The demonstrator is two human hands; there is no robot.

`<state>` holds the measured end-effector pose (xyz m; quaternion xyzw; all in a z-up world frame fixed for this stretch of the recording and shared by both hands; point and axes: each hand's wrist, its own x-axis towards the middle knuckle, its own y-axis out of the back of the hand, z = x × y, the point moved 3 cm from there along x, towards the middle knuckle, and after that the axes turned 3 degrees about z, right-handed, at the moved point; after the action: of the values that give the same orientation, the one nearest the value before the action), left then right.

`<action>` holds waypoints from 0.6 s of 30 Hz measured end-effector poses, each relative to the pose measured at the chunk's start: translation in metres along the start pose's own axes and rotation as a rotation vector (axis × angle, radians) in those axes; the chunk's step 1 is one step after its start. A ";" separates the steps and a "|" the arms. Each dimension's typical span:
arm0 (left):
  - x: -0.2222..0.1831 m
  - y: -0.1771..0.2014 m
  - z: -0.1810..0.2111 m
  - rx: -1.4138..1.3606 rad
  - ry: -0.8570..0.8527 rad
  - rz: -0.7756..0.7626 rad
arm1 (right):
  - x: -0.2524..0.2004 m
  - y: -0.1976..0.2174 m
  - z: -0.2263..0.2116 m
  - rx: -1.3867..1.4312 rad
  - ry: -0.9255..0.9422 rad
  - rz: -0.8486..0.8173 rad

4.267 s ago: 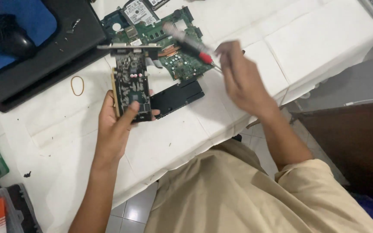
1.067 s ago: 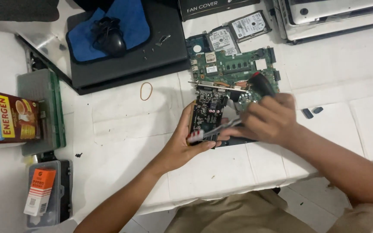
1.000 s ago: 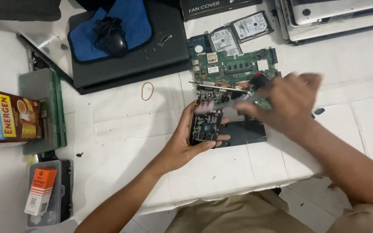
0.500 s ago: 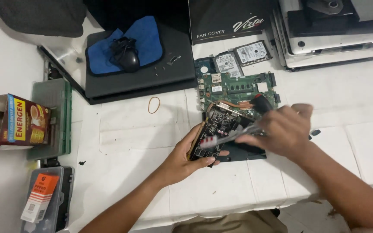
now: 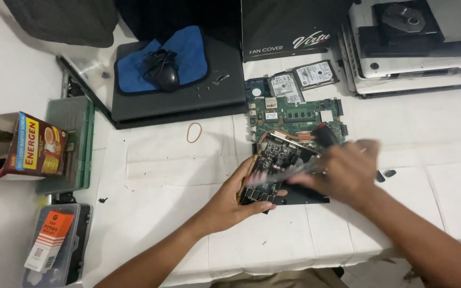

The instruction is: The person is disassembling a graphics card and cleaning it with a brush on a repair bench.

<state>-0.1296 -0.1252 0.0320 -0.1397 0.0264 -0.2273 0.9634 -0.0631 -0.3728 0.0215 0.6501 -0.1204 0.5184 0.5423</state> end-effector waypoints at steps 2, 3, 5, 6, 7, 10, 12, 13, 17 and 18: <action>0.001 0.005 -0.013 0.101 -0.035 0.015 | 0.013 0.019 -0.041 0.316 0.198 0.006; 0.001 0.005 -0.010 0.102 -0.037 0.012 | 0.010 0.009 -0.023 0.312 0.199 0.008; 0.000 0.005 -0.006 -0.002 -0.004 0.006 | 0.004 -0.008 0.017 0.164 0.027 0.069; 0.001 0.004 0.001 -0.001 -0.004 0.000 | 0.001 -0.007 0.017 0.159 0.024 0.070; 0.001 0.002 0.007 -0.027 0.015 -0.018 | 0.001 -0.004 0.019 0.113 -0.012 0.136; 0.002 0.000 0.014 -0.039 0.034 -0.023 | 0.007 0.006 -0.006 0.121 0.107 0.157; 0.000 0.000 0.013 -0.028 0.040 -0.006 | 0.007 0.006 -0.014 0.180 0.258 0.107; 0.000 0.001 0.013 -0.014 0.061 -0.003 | 0.006 0.000 -0.002 0.082 0.133 0.036; 0.001 0.003 0.015 -0.010 0.005 -0.055 | 0.003 -0.002 0.021 0.084 -0.051 0.196; 0.000 0.001 0.014 -0.013 -0.001 -0.051 | 0.006 0.003 0.013 0.087 -0.043 0.196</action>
<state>-0.1273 -0.1206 0.0452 -0.1465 0.0238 -0.2516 0.9564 -0.0555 -0.3824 0.0297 0.6691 -0.1726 0.5596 0.4576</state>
